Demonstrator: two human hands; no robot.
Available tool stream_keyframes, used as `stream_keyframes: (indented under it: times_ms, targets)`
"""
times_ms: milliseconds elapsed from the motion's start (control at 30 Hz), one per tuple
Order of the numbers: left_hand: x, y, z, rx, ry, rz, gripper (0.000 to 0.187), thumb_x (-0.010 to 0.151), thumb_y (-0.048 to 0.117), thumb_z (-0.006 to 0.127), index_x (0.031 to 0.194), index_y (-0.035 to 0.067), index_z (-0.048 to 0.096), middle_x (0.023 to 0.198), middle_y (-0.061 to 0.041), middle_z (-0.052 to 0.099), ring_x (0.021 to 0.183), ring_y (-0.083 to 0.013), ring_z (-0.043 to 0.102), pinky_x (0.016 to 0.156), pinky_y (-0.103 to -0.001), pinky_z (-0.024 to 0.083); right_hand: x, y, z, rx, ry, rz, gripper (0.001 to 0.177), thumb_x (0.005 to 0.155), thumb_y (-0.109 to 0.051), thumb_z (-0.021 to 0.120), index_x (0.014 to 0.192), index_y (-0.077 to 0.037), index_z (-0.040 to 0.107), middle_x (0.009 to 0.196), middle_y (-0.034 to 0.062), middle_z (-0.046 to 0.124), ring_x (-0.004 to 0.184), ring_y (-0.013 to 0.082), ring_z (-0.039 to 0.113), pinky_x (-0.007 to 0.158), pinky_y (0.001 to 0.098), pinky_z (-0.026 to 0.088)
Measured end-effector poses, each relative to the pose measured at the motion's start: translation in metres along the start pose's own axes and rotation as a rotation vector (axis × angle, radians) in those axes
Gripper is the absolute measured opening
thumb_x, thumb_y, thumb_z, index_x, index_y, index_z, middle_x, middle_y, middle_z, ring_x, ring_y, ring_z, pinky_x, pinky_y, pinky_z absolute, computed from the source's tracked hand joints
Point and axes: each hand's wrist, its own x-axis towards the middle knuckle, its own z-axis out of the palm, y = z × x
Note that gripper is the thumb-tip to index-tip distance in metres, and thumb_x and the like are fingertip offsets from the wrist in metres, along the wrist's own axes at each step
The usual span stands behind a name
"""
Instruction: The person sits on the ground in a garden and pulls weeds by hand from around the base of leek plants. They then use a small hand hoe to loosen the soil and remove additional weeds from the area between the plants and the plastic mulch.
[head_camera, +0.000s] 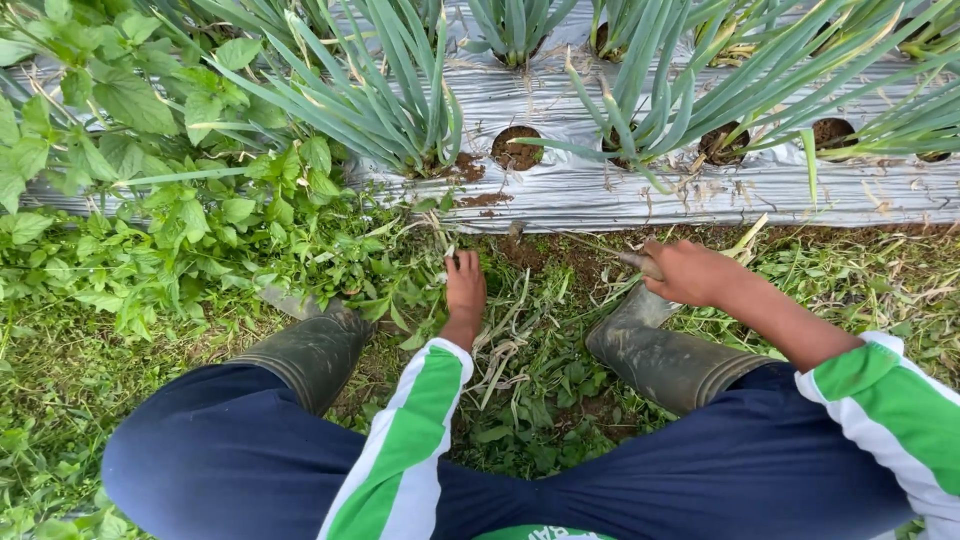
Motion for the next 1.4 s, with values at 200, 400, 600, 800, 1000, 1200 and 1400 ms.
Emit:
stream_keyframes:
  times_ms: [200,400,600,800,1000,1200,1400]
  targets:
    - [0.015,0.002,0.048,-0.279,0.072,-0.012,0.035,0.110,0.031,0.046,0.135,0.015,0.065,0.146,-0.007,0.041,0.133,-0.0233,0.036,0.104,-0.044,0.034,0.042,0.008,0.055,-0.090,0.058,-0.089,0.048,0.101,-0.036,0.054,0.134,-0.001,0.057,0.106,0.0260,0.076,0.092,0.0389,0.080,0.079,0.0504,0.067]
    - [0.029,0.008,0.060,-0.657,0.006,-0.146,0.046,0.110,0.038,0.038,0.139,0.011,0.060,0.144,-0.009,0.047,0.135,-0.0259,0.040,0.105,-0.048,0.034,0.042,-0.029,0.056,0.051,0.164,-0.162,0.040,0.108,-0.036,0.048,0.127,0.000,0.048,0.106,0.0273,0.071,0.090,0.0415,0.078,0.074,0.0534,0.066]
    - [0.010,-0.024,-0.016,-1.250,-0.112,-0.317,0.097,0.108,0.069,0.009,0.154,-0.012,0.039,0.130,-0.027,0.068,0.146,-0.0496,0.043,0.108,-0.061,0.026,0.051,-0.013,0.064,-0.022,0.130,-0.156,0.039,0.108,-0.034,0.045,0.127,-0.001,0.046,0.105,0.0287,0.070,0.088,0.0445,0.078,0.073,0.0549,0.065]
    - [0.042,-0.045,-0.029,-1.637,-0.344,-0.461,0.109,0.101,0.073,-0.013,0.155,-0.001,0.046,0.161,-0.033,0.037,0.127,-0.0490,0.057,0.125,-0.070,0.008,0.035,-0.021,0.057,0.104,0.111,-0.078,0.042,0.110,-0.031,0.042,0.133,0.004,0.045,0.107,0.0323,0.069,0.088,0.0463,0.077,0.073,0.0587,0.065]
    - [0.138,0.005,0.091,-1.452,-0.346,-0.190,0.063,0.114,0.047,0.009,0.168,0.020,0.024,0.117,-0.026,0.067,0.074,-0.0352,0.065,0.075,-0.057,0.051,0.044,0.004,0.074,0.084,0.061,-0.048,0.042,0.107,-0.034,0.048,0.134,-0.002,0.045,0.108,0.0265,0.071,0.089,0.0395,0.079,0.072,0.0506,0.066]
    - [0.123,0.019,0.067,-1.447,-0.271,-0.221,0.060,0.115,0.038,0.017,0.165,0.009,0.027,0.089,-0.018,0.072,0.061,-0.0256,0.067,0.049,-0.039,0.050,0.032,-0.002,0.071,0.133,0.044,-0.008,0.044,0.107,-0.033,0.048,0.137,-0.001,0.045,0.110,0.0305,0.071,0.090,0.0421,0.079,0.075,0.0546,0.066]
    - [0.103,0.024,0.027,-1.221,-0.337,-0.295,0.084,0.112,0.058,0.011,0.160,-0.010,0.028,0.149,-0.030,0.055,0.128,-0.0427,0.062,0.102,-0.067,0.052,0.046,0.010,0.094,0.165,0.011,0.022,0.048,0.107,-0.035,0.048,0.143,-0.003,0.041,0.122,0.0320,0.068,0.098,0.0435,0.077,0.075,0.0551,0.065]
